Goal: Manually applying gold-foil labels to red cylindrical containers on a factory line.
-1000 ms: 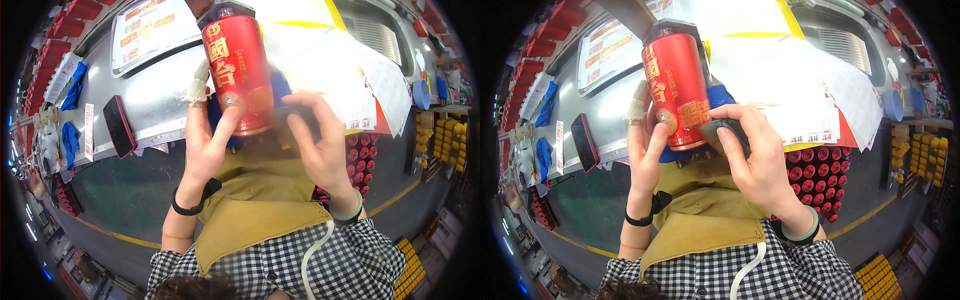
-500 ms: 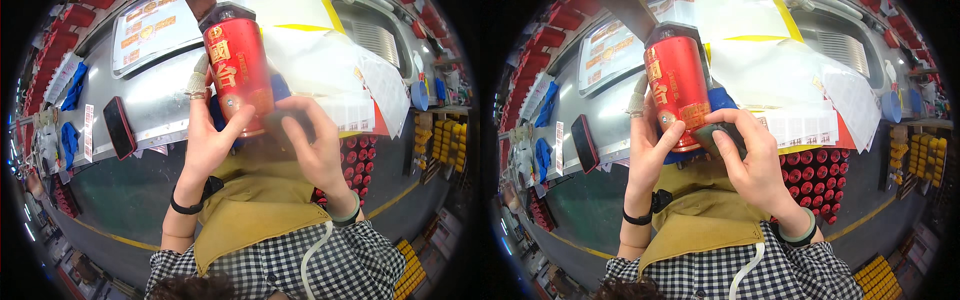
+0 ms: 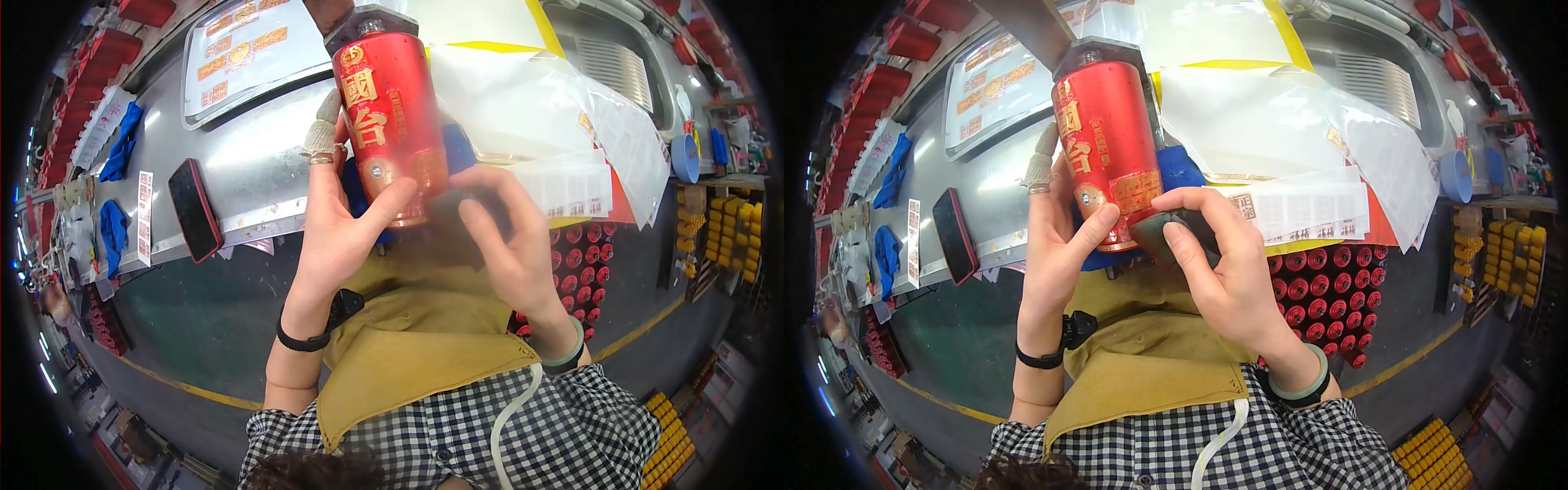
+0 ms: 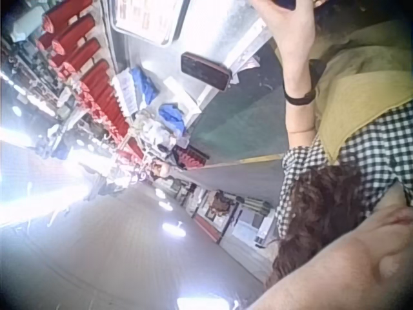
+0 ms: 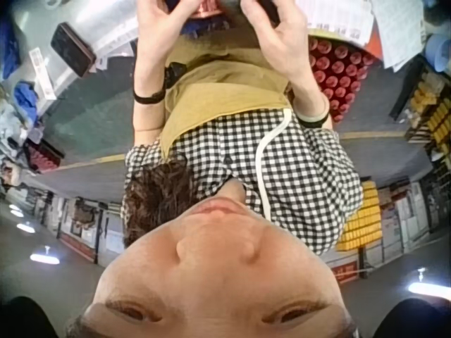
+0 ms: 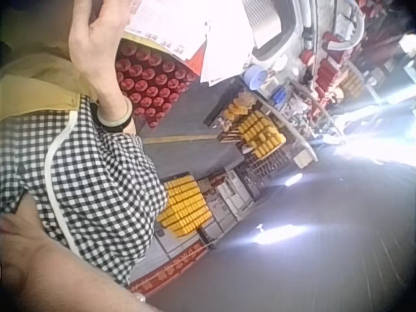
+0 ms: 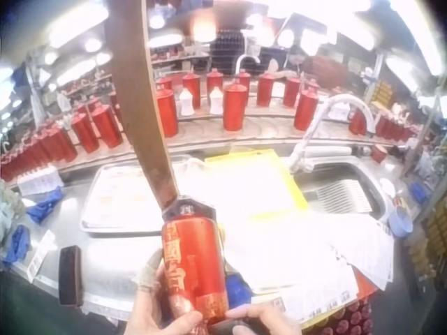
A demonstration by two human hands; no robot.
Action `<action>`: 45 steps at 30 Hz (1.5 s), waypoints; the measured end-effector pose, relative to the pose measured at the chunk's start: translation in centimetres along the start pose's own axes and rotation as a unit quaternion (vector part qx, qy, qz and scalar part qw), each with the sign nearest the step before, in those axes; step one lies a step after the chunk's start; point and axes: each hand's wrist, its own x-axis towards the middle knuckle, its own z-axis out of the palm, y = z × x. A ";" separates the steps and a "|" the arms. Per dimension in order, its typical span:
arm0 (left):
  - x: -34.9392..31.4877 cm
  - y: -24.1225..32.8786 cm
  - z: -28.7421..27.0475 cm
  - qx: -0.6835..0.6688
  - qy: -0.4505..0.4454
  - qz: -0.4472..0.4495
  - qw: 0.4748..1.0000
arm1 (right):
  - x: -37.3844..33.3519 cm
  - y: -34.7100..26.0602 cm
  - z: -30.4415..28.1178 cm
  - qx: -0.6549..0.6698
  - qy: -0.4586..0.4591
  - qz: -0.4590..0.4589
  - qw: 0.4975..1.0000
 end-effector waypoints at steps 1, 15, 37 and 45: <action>0.0 0.2 0.1 0.006 0.004 -0.003 1.000 | 0.0 -0.4 -0.1 0.007 -0.005 0.020 1.000; 0.2 0.0 -0.2 -0.024 0.006 -0.002 1.000 | -0.2 -0.8 0.2 0.000 0.027 0.062 0.998; -0.1 1.5 0.6 0.014 0.010 -0.046 0.999 | -0.3 -0.4 0.8 0.030 0.000 0.032 0.999; 0.0 1.2 0.5 0.031 0.011 -0.044 0.999 | -0.4 -0.2 0.7 0.016 0.001 0.054 0.998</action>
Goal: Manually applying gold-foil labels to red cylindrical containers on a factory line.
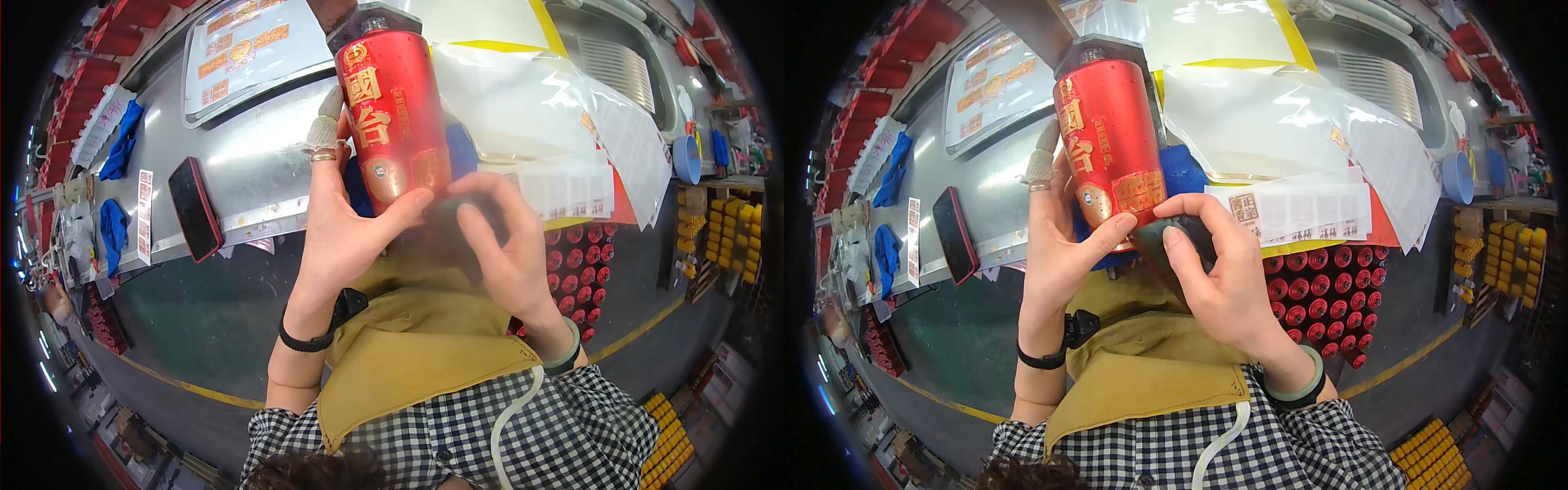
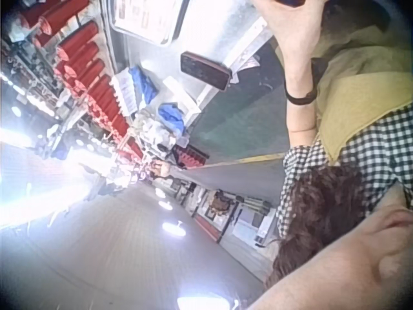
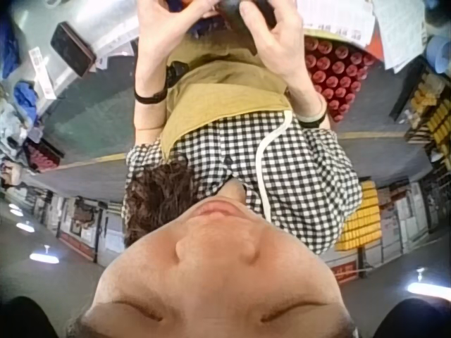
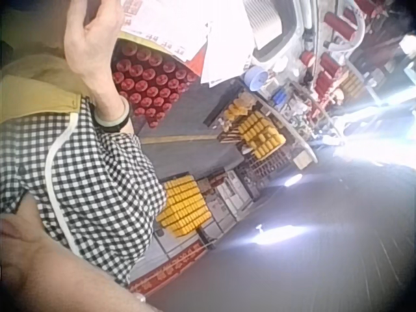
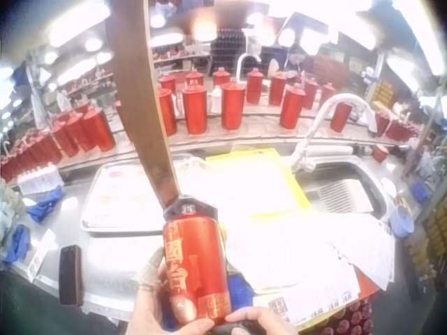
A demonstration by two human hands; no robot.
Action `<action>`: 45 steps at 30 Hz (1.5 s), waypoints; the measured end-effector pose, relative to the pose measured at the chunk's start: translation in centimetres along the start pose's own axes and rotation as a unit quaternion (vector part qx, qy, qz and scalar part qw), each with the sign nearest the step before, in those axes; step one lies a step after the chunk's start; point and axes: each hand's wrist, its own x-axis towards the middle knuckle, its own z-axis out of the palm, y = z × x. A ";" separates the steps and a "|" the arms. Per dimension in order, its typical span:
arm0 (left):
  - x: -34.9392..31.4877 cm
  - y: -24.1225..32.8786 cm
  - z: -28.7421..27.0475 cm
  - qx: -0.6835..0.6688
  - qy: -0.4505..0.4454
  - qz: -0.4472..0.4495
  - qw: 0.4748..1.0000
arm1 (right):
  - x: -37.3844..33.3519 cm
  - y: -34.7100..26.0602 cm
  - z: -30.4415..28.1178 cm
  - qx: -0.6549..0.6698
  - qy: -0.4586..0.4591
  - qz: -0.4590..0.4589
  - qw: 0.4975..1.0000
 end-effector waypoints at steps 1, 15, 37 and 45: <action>0.1 -0.2 -0.1 0.009 -0.003 0.015 1.000 | -0.1 -0.1 -0.2 0.000 0.000 0.000 1.000; -2.9 -1.4 -0.9 0.363 0.093 0.240 0.896 | 1.0 -0.4 -2.2 0.006 0.053 0.010 0.999; -4.8 -4.6 0.3 0.408 0.211 0.286 0.841 | 2.3 -1.5 -2.3 -0.051 0.045 -0.096 0.993; -4.2 -4.5 -0.2 0.383 0.161 0.348 0.840 | 2.0 -1.4 -2.0 -0.037 0.049 -0.092 0.994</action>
